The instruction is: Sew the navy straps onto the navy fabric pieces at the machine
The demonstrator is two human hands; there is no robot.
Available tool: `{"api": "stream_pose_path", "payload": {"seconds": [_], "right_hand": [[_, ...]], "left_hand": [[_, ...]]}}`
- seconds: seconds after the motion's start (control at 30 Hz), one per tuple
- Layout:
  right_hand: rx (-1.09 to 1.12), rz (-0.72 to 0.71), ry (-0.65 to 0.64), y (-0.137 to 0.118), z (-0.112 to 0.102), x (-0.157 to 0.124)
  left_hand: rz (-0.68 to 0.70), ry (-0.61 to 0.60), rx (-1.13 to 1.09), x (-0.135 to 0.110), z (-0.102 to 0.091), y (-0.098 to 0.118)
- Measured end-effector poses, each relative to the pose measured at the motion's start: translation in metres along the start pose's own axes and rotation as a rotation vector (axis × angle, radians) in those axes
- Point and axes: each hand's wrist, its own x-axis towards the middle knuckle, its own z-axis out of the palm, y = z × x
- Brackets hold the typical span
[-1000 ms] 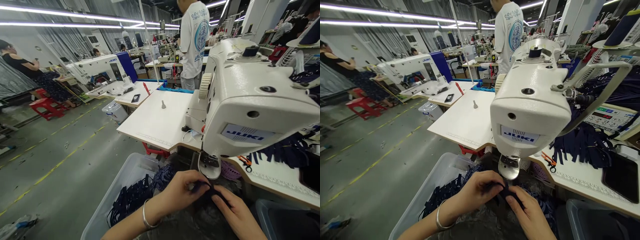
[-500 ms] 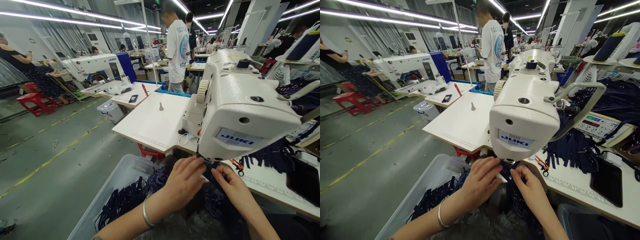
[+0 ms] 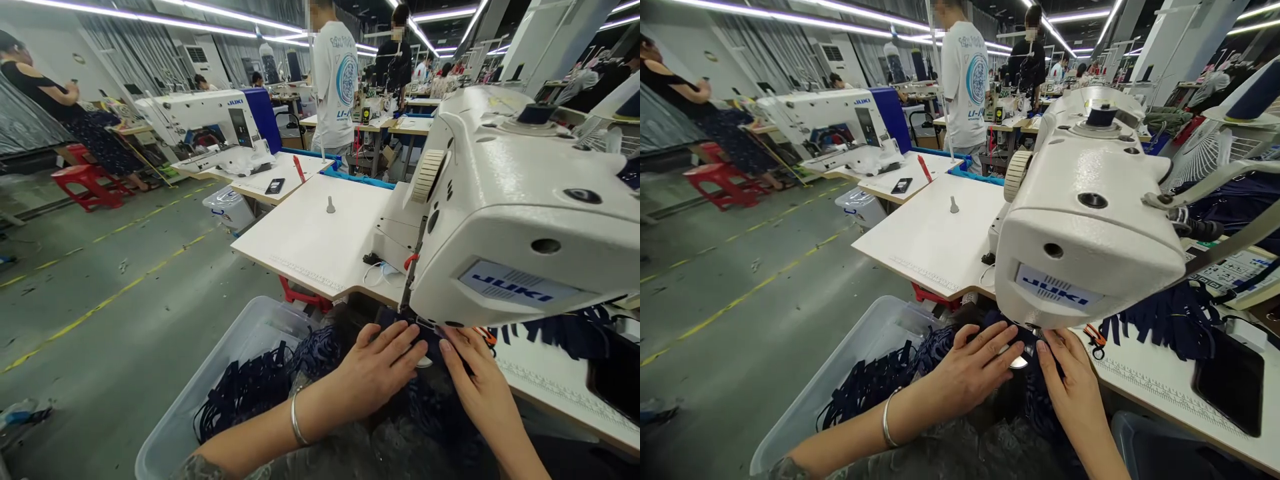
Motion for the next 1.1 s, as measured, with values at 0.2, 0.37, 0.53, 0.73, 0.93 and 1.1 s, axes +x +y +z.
{"api": "stream_pose_path", "payload": {"seconds": [0.2,0.37,0.53,0.73,0.93,1.1], "right_hand": [[-0.004,-0.080,-0.045,-0.006,-0.001,0.010],[0.015,-0.117,-0.063,-0.008,0.000,0.017],[-0.015,-0.147,-0.034,-0.002,0.002,0.021],[-0.066,-0.112,-0.049,-0.001,0.001,0.022],[-0.069,-0.147,-0.032,-0.001,0.003,0.021],[-0.081,-0.151,-0.029,-0.001,0.004,0.023]], "left_hand": [[-0.014,0.054,0.036,0.000,0.001,0.003],[-0.050,0.060,0.058,0.001,0.001,0.007],[-0.045,0.019,0.065,0.001,-0.003,0.008],[-0.041,0.034,0.076,0.002,-0.003,0.007],[-0.054,0.040,0.063,0.002,-0.001,0.008],[-0.060,0.043,0.051,0.003,-0.001,0.008]]}}
